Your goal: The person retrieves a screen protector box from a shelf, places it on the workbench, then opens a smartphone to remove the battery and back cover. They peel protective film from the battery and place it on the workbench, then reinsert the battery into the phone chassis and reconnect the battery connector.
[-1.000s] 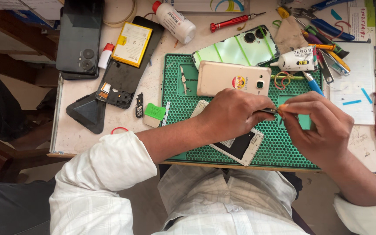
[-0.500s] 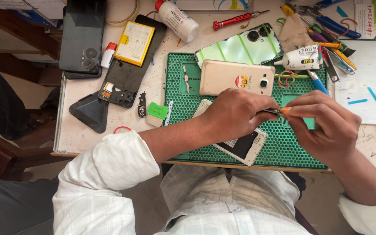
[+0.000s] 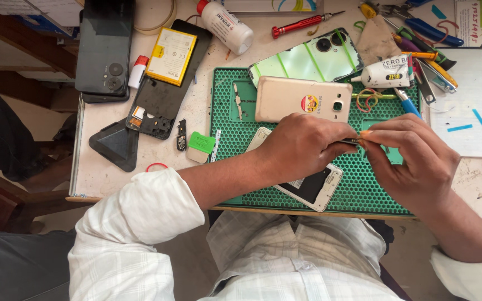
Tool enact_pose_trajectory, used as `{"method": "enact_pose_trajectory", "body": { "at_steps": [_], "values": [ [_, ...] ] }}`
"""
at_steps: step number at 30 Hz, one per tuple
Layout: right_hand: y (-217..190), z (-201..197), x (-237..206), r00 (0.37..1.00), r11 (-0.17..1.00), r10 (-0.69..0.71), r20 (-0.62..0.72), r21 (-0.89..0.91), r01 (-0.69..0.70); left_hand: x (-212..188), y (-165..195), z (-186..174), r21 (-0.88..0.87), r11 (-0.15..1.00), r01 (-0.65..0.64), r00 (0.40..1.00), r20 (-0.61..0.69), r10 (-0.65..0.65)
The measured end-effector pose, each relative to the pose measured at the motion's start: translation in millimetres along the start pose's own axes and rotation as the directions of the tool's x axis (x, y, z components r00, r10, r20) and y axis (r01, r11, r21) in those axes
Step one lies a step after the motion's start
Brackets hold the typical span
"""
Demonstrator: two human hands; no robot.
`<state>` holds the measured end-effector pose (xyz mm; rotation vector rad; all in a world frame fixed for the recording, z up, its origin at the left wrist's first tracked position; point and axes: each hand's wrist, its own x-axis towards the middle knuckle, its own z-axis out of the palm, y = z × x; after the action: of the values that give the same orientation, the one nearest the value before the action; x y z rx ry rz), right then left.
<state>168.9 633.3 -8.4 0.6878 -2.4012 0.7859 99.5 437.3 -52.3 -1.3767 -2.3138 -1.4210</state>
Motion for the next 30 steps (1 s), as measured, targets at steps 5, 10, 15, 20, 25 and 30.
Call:
{"method": "enact_pose_trajectory", "body": {
  "at_steps": [5,10,15,20,25,30],
  "values": [
    [-2.4,-1.4,-2.3,1.000,1.000,0.010,-0.006,-0.029,-0.010,0.7,-0.2,0.8,0.009,1.000,0.000,1.000,0.016,0.000],
    [1.0,-3.3,-0.4,1.000,0.998,-0.003,0.008,0.058,0.002,-0.8,0.7,1.0,0.016,1.000,-0.013,1.000,-0.001,0.013],
    [-2.2,-1.6,-4.1,1.000,1.000,0.002,-0.014,-0.006,-0.002,-1.2,0.5,1.0,0.010,1.000,-0.011,1.000,0.008,0.011],
    [0.0,-1.7,-4.0,0.998,0.998,-0.066,-0.018,-0.005,0.066,-1.9,1.5,1.3,0.015,1.000,-0.017,1.000,0.014,0.016],
    [-0.5,-0.1,-5.5,0.997,0.997,-0.068,-0.034,-0.037,0.067,-0.8,2.3,1.1,0.032,0.999,-0.022,1.000,0.023,0.021],
    [1.0,-3.2,-3.2,0.999,0.998,-0.054,-0.007,0.020,0.054,-1.1,2.7,0.1,0.030,0.999,-0.021,0.999,0.035,0.020]
  ]
}}
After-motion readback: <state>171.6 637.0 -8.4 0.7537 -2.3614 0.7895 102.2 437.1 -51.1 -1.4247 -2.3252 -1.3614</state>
